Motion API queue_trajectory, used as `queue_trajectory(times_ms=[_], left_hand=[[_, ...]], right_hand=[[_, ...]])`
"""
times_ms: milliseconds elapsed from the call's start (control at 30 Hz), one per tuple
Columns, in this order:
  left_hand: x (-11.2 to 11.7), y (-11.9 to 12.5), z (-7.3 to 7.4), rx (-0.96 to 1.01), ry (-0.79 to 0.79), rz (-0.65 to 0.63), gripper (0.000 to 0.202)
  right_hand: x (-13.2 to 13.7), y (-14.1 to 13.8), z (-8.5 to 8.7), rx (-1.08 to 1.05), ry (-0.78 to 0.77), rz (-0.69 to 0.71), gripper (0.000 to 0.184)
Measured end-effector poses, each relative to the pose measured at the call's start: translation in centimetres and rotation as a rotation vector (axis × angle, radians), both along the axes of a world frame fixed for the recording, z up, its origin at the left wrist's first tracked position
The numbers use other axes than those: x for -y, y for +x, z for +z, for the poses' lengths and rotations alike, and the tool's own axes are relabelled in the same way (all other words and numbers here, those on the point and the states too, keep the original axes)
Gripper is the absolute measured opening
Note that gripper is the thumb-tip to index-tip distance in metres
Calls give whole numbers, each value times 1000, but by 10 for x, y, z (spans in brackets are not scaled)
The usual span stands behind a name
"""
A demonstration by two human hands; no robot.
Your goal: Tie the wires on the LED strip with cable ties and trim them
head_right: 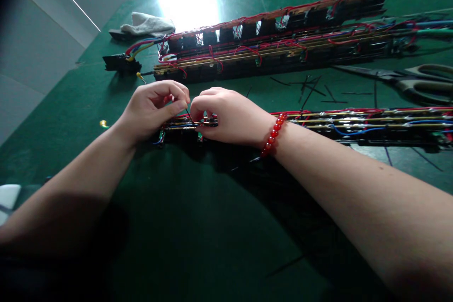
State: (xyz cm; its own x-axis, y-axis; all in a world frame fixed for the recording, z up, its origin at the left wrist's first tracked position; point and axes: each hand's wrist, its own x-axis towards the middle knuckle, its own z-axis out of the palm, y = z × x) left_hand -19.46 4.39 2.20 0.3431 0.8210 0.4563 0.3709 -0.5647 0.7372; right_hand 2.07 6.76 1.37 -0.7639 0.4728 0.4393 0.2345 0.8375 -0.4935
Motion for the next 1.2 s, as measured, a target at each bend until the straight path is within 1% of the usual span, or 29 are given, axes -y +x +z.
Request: queue_trajectory(times_ms=[233, 333, 400, 433, 500, 567, 633, 667, 767, 867, 967, 1033, 1100, 1200], left_hand=[[0, 1, -4, 20, 6, 14, 15], [3, 5, -2, -9, 36, 10, 20], [6, 6, 5, -24, 53, 16, 25], [7, 6, 11, -20, 69, 29, 27], [11, 3, 26, 1, 115, 68, 29], [15, -1, 42, -64, 133, 61, 22], [18, -3, 52, -272, 27, 33, 17], [20, -4, 55, -367, -26, 53, 18], [23, 0, 52, -579, -135, 119, 29], [26, 6, 46, -718, -267, 104, 39], [30, 12, 49, -764, -486, 67, 41], [32, 15, 53, -729, -612, 54, 39], [33, 18, 53, -678, -700, 41, 36], [32, 20, 47, -651, -798, 49, 31]], right_hand=[[0, 1, 2, 13, 9, 28, 5], [-2, 1, 1, 17, 27, 48, 7], [-3, 1, 0, 20, 39, 73, 9], [-4, 1, -1, 24, 47, 87, 9], [-4, 0, -2, 32, 62, 109, 10], [-4, 0, -3, 43, 71, 110, 10], [-4, 0, -3, 54, 67, 97, 10], [-4, 0, -3, 58, 65, 90, 9], [-3, 0, -3, 56, 63, 71, 9], [-3, 0, -2, 61, 57, 64, 9], [-1, -1, -1, 73, 51, 58, 10], [0, -2, -1, 71, 53, 49, 11], [1, -3, -1, 67, 60, 43, 12], [1, -3, -1, 71, 69, 46, 12]])
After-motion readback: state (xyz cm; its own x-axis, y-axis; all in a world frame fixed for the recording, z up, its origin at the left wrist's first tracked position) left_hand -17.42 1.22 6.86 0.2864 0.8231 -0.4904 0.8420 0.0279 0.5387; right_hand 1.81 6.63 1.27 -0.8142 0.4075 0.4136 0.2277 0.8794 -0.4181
